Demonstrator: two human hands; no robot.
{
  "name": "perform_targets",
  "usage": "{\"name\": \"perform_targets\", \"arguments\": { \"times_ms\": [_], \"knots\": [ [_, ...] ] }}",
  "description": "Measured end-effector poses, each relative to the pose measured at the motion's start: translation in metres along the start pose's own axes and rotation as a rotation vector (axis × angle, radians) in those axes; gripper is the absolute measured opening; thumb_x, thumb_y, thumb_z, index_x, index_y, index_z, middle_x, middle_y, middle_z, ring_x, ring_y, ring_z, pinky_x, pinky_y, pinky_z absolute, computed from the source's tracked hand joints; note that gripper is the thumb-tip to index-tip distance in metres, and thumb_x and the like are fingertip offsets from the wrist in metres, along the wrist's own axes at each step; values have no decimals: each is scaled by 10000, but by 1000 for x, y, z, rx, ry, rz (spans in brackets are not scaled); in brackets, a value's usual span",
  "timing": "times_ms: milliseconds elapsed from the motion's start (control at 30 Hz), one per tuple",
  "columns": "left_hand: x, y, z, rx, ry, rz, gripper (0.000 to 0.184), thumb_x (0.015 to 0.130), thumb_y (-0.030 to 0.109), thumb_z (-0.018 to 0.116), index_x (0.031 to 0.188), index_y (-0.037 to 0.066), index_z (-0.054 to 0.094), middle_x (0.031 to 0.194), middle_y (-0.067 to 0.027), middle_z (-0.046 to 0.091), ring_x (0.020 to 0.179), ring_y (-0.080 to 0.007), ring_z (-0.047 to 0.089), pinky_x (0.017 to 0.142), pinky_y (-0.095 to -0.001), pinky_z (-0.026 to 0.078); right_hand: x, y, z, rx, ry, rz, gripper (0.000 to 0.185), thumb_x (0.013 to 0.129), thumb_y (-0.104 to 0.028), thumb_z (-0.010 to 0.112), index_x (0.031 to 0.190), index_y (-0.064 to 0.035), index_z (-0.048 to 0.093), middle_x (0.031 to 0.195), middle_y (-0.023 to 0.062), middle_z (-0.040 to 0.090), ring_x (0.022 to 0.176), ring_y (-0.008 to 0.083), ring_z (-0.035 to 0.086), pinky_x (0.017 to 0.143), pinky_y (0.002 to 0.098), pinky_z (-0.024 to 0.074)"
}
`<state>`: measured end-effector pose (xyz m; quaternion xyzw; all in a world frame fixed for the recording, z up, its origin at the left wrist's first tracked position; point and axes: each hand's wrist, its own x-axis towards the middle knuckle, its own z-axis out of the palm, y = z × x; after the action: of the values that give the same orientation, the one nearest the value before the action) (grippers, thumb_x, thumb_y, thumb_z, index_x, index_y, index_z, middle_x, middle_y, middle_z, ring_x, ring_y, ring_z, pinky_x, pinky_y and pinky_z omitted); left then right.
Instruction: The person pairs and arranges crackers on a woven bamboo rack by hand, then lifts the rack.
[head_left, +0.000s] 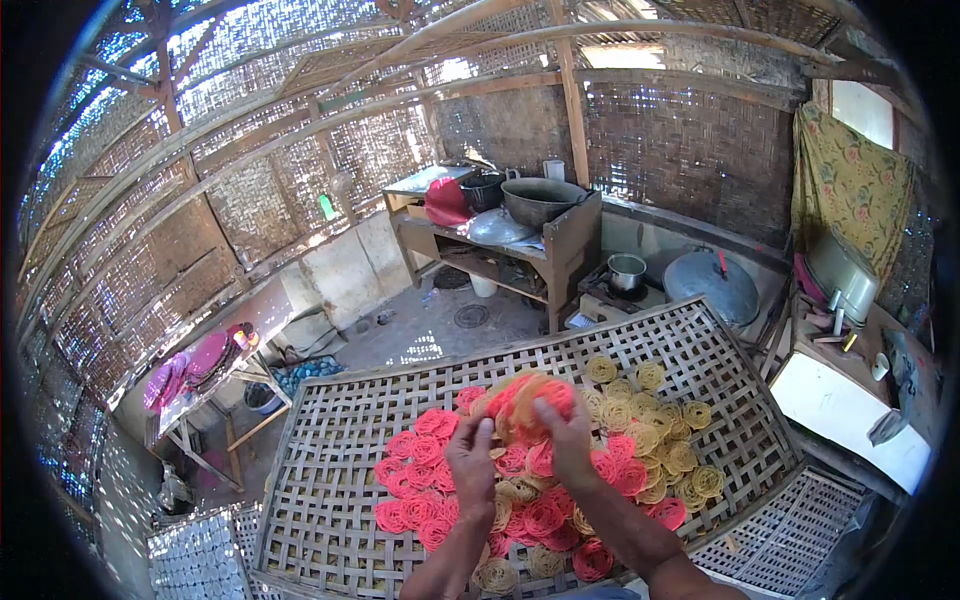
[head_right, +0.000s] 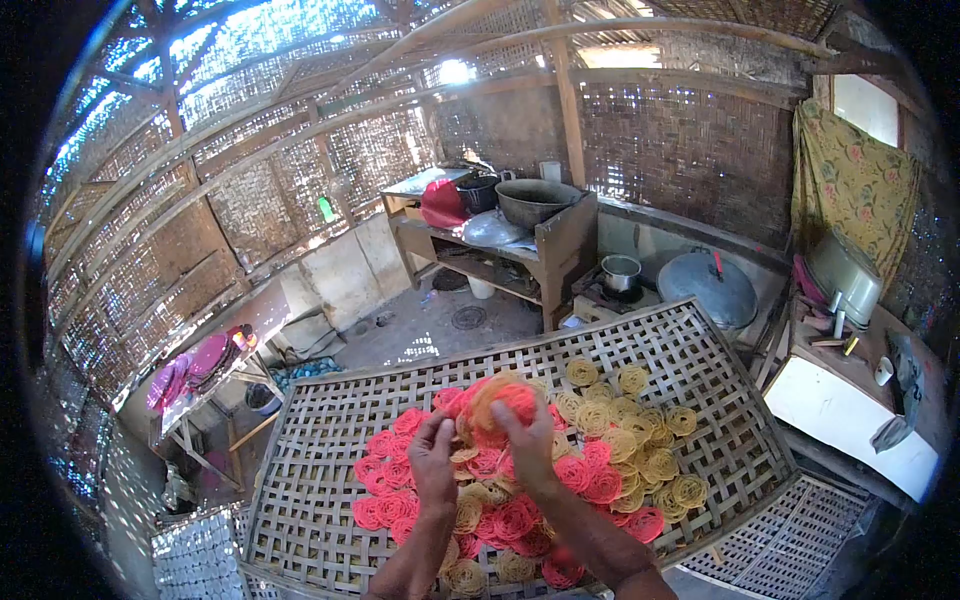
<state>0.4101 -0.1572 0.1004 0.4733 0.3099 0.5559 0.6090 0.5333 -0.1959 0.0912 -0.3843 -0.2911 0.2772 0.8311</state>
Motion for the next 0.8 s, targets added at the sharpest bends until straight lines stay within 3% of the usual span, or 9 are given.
{"name": "perform_targets", "arguments": {
  "times_ms": [133,233,367,400,500,533,633,700,800],
  "knots": [
    [-7,0,-2,112,-120,19,272,1003,141,642,1215,-24,681,1104,-65,703,958,-125,639,848,-282,529,-4,-2,1,108,-97,195,433,918,-103,735,1295,-9,545,1165,88,648,1037,148,641,918,303,540],
    [7,6,-19,288,-201,90,313,975,149,675,1237,-22,671,1160,-72,698,1032,-147,623,930,-300,502,7,-2,-10,9,-17,66,433,912,-89,742,1290,-21,543,1164,83,649,1018,150,649,912,301,546],
    [53,-9,-70,859,41,439,540,868,268,787,1317,15,626,1332,-194,624,1210,-328,582,1062,-414,439,13,-31,-9,50,118,-57,377,931,-46,709,1273,-40,553,1130,70,662,1007,138,654,903,302,554],
    [65,-24,-88,958,45,403,776,778,420,847,1391,40,558,1439,-224,531,1309,-383,502,1112,-524,375,16,-31,-11,-8,128,-83,351,935,-19,693,1261,-49,564,1136,58,662,1014,140,651,909,301,554],
    [80,-55,-111,1480,-92,223,1042,676,632,836,1476,79,464,1535,-247,415,1420,-407,387,1140,-612,306,16,-35,-7,-141,54,-116,350,918,-103,739,1227,-35,588,1114,79,680,1006,150,661,902,302,551],
    [84,-59,-117,1406,-289,17,1221,580,791,779,1532,131,393,1605,-264,296,1500,-441,245,1161,-675,219,18,-33,-12,-327,-48,-56,385,906,-149,752,1237,-32,594,1116,96,686,1007,167,668,900,313,551],
    [66,-90,-114,1550,-304,223,1254,554,834,750,1547,162,379,1595,-259,319,1502,-434,250,1150,-664,250,23,-18,-31,-845,-329,57,513,860,-339,767,1253,-48,615,1106,147,707,1006,241,692,890,372,550],
    [62,-89,-112,1543,-341,308,1187,572,766,793,1521,153,427,1556,-205,394,1438,-385,379,1104,-611,342,19,-7,-36,-1135,-488,30,630,818,-534,745,1250,-90,633,1082,179,726,1000,321,711,881,447,546],
    [56,-82,-107,1437,-372,425,986,645,607,857,1447,137,528,1463,-164,516,1336,-342,510,1052,-503,444,15,13,-40,-1369,-569,84,634,798,-571,717,1240,-121,657,1107,182,724,1038,371,692,894,499,531]
  ]
}}
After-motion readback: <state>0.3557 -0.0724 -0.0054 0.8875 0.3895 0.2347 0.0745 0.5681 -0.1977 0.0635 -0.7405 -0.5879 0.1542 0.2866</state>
